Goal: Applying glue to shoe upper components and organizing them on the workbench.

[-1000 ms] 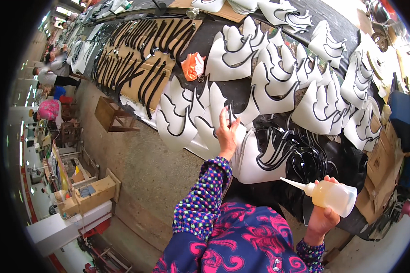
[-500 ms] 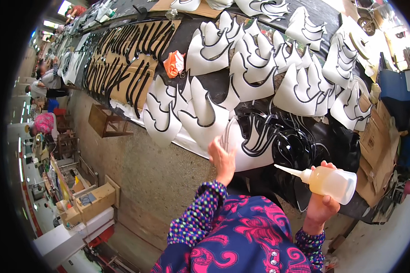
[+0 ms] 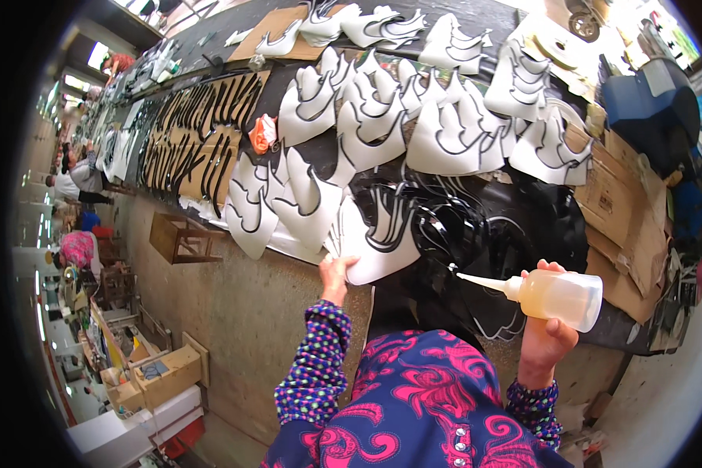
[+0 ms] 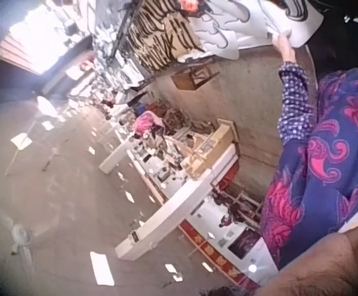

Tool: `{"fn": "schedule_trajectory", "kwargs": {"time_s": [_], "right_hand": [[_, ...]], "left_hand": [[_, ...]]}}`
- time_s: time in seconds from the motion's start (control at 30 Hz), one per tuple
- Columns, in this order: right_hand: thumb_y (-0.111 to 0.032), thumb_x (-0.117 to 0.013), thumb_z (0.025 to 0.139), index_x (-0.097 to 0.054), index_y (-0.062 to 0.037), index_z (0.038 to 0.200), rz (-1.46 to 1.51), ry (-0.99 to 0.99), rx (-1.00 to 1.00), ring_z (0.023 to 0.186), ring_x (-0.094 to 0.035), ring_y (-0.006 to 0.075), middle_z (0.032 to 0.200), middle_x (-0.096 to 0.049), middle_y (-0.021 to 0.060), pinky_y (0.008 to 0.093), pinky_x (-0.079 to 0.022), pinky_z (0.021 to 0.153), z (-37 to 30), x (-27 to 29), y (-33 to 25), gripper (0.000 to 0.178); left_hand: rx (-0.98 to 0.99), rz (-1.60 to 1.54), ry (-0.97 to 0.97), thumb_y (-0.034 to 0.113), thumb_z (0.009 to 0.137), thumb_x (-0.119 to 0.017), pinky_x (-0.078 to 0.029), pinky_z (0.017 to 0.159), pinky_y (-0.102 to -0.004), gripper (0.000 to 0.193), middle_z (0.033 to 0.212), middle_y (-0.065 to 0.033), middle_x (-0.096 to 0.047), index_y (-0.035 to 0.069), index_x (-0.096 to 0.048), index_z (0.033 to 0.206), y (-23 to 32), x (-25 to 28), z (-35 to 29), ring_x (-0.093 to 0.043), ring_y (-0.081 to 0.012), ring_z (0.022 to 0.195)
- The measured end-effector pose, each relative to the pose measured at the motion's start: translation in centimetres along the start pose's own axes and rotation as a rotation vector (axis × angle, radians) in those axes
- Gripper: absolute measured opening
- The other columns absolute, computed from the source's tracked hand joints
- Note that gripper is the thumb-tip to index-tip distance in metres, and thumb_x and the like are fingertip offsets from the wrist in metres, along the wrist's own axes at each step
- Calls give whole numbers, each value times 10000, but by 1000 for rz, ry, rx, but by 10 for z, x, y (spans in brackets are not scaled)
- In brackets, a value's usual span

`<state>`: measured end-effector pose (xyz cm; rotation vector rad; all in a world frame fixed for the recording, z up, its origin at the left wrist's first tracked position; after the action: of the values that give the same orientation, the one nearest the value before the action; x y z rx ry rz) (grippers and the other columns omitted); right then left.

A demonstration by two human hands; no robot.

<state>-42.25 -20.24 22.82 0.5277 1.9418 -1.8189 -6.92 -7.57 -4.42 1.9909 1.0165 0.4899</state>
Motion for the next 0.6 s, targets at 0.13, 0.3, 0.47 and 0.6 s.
{"fn": "schedule_trajectory", "kwargs": {"time_s": [0.13, 0.3, 0.47, 0.6], "right_hand": [[-207, -715, 577, -426, -36, 1193, 17, 31, 59, 1150, -433, 304, 1179, -475, 149, 511, -340, 971, -9, 38, -31, 701], [-228, -730, 605, -407, -18, 1210, 39, 106, 173, 1182, -397, 300, 1210, -450, 146, 503, -314, 996, -11, 89, -74, 717], [-190, -753, 646, -366, 9, 1241, 186, 151, 352, 1228, -340, 286, 1269, -412, 128, 490, -254, 1042, -23, 139, -130, 738], [-171, -759, 633, -375, 28, 1236, 240, 191, 478, 1227, -335, 292, 1280, -405, 141, 491, -242, 1044, -35, 188, -175, 742]], "left_hand": [[2, 20, -60, -20, 660, -677, -491, 704, -274, 307, 884, -102, -636, -31, -585, 953, 21, -3, -17, -611, -181, 753], [260, -98, -96, 24, 676, -682, -474, 787, -325, 338, 935, -90, -630, -5, -583, 997, 34, -3, -20, -600, -210, 855], [351, -511, -267, 78, 711, -698, -515, 780, -336, 340, 956, -74, -636, 46, -577, 1027, 76, -37, -60, -619, -211, 865], [296, -734, -590, 69, 800, -602, -487, 859, -347, 282, 1052, -97, -604, 25, -555, 1074, 115, -121, -136, -583, -215, 971]]}}
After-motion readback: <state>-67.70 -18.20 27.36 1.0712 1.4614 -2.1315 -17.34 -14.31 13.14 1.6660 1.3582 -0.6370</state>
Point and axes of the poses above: each hand's wrist, its own z-axis towards the middle knuckle, its own x-axis out of the back of the hand, y = z × x, the point moved 8 cm from there along z, towards the middle knuckle
